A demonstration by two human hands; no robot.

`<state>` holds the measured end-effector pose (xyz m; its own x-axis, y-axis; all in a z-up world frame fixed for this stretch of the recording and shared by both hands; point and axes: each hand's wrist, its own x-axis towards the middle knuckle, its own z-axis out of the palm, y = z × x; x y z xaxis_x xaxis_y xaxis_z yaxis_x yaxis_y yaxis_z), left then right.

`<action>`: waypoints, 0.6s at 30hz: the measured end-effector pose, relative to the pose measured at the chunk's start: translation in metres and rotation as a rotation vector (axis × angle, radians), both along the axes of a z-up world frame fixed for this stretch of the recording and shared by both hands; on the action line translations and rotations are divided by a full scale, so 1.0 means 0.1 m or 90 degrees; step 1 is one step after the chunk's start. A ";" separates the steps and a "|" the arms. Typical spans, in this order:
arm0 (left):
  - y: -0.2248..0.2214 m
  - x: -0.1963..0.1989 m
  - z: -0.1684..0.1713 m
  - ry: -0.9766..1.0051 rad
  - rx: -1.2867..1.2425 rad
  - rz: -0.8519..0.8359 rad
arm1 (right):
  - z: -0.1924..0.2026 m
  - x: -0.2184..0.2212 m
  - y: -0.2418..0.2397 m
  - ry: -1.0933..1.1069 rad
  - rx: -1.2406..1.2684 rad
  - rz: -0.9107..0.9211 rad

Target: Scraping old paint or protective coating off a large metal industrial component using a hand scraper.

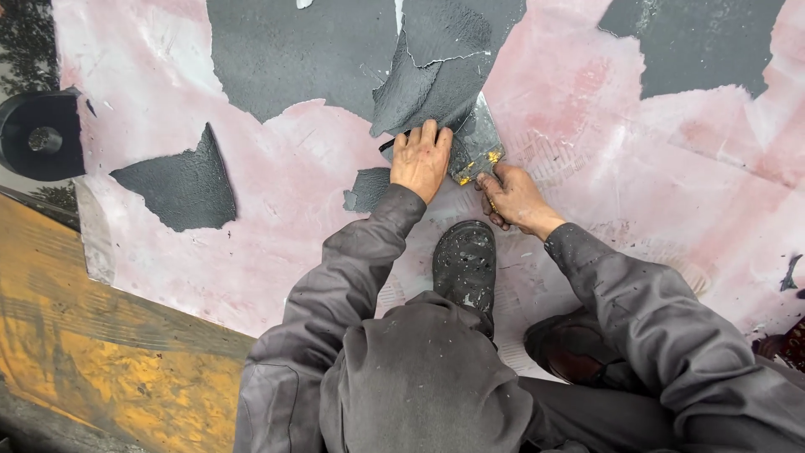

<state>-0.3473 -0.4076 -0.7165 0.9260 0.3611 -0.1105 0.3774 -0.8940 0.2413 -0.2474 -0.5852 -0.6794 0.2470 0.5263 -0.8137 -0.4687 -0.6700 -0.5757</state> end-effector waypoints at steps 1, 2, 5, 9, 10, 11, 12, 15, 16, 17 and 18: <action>0.05 0.00 -0.03 0.019 0.048 -0.037 | -0.03 0.04 0.01 0.000 0.011 0.017; 0.09 0.01 0.02 0.021 0.046 -0.035 | 0.00 0.07 0.06 0.002 0.009 0.020; 0.17 0.02 0.18 0.006 0.050 -0.079 | 0.15 0.14 0.16 0.013 -0.014 0.037; 0.20 0.12 0.40 -0.067 0.009 -0.052 | 0.39 0.28 0.28 0.026 -0.026 0.050; 0.17 0.11 0.49 -0.102 -0.008 -0.038 | 0.44 0.30 0.28 0.019 -0.031 0.064; 0.23 0.20 0.79 -0.098 -0.008 -0.052 | 0.39 0.20 0.26 0.024 -0.029 0.051; 0.29 0.30 1.11 -0.170 -0.004 -0.050 | 0.36 0.10 0.24 -0.011 -0.030 0.055; 0.58 0.34 1.71 -0.297 -0.042 0.032 | 0.34 -0.06 0.24 -0.271 0.128 0.190; 0.71 0.30 1.86 -0.339 -0.088 0.100 | 0.34 -0.11 0.26 -0.479 0.289 0.310; 0.84 0.13 1.84 -0.345 -0.081 0.101 | 0.46 -0.17 0.35 -0.486 0.296 0.312; 0.97 -0.04 1.82 -0.379 -0.177 0.221 | 0.59 -0.22 0.43 -0.446 0.314 0.365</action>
